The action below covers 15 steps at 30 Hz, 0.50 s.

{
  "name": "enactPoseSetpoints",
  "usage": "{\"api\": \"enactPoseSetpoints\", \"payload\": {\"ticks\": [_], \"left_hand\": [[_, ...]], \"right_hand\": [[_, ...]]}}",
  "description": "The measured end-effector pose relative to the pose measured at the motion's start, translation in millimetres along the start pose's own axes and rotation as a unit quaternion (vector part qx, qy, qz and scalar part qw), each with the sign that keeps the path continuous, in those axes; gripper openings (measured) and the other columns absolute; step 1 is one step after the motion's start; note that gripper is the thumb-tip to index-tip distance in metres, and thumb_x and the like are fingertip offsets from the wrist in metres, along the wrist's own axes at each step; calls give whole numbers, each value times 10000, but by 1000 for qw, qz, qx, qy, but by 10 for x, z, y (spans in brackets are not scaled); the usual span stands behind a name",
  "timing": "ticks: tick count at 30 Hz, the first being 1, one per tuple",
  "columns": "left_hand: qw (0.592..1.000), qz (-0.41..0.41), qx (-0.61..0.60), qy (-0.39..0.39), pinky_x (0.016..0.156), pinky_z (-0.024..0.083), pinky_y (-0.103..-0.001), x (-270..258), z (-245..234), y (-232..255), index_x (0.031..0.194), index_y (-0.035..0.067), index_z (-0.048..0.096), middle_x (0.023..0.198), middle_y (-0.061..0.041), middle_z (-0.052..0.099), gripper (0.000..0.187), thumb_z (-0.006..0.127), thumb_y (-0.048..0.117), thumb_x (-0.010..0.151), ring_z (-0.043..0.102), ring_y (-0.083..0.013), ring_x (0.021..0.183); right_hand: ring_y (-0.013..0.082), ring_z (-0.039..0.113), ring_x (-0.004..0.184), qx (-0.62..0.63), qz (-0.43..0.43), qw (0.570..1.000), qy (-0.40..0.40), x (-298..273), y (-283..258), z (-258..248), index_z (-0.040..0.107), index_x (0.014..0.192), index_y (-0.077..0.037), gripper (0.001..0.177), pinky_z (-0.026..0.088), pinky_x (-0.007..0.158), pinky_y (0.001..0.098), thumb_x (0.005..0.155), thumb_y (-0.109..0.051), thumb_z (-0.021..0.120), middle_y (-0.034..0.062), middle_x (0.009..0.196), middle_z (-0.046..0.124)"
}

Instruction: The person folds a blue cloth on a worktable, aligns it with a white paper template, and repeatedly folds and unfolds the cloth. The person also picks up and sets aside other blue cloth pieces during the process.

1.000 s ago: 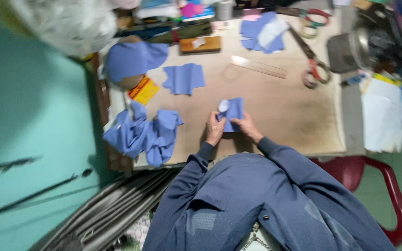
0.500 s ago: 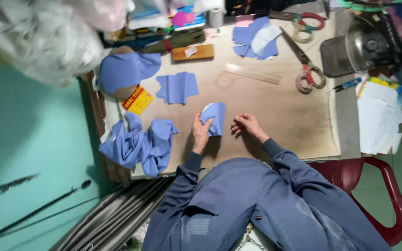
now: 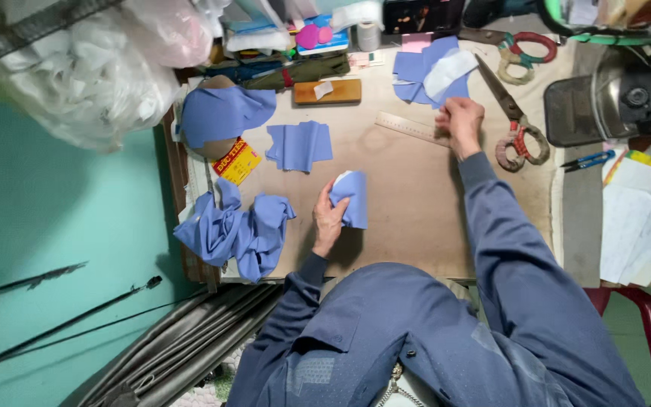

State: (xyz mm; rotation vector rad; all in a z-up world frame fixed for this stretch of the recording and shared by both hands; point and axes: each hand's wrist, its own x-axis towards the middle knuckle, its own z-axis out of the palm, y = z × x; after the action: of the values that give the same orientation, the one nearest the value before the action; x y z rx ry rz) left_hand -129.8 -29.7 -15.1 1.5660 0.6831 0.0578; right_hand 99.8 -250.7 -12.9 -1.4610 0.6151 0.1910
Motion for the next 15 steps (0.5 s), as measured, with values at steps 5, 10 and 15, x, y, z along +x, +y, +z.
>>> {"api": "enactPoseSetpoints", "payload": {"ticks": [5,10,15], "left_hand": [[1000,-10,3,-2,862,588,-431,-30,-16,-44,1459,102,515,1110,-328,665,681,769,23,832,682,-331,991],[1000,-11,-1,-5,872,583,-428,-75,-20,56,1474,42,471,1140,-348,650,678,749,18,856,673,-334,995],[999,-33,-19,-4,867,610,-357,-49,56,123,1485,89,468,1163,-262,667,694,749,4,856,667,-247,985]], "right_hand": [[167,629,343,59,16,989,134,309,-241,278,696,837,9,122,554,276,302,780,-97,674,121,575,678],[170,562,264,35,47,979,193,431,-458,436,712,761,-12,167,467,205,310,757,-170,764,92,487,645],[131,675,579,-25,37,975,218,576,-454,388,771,796,-107,329,526,498,301,607,-316,940,59,638,687]]}}
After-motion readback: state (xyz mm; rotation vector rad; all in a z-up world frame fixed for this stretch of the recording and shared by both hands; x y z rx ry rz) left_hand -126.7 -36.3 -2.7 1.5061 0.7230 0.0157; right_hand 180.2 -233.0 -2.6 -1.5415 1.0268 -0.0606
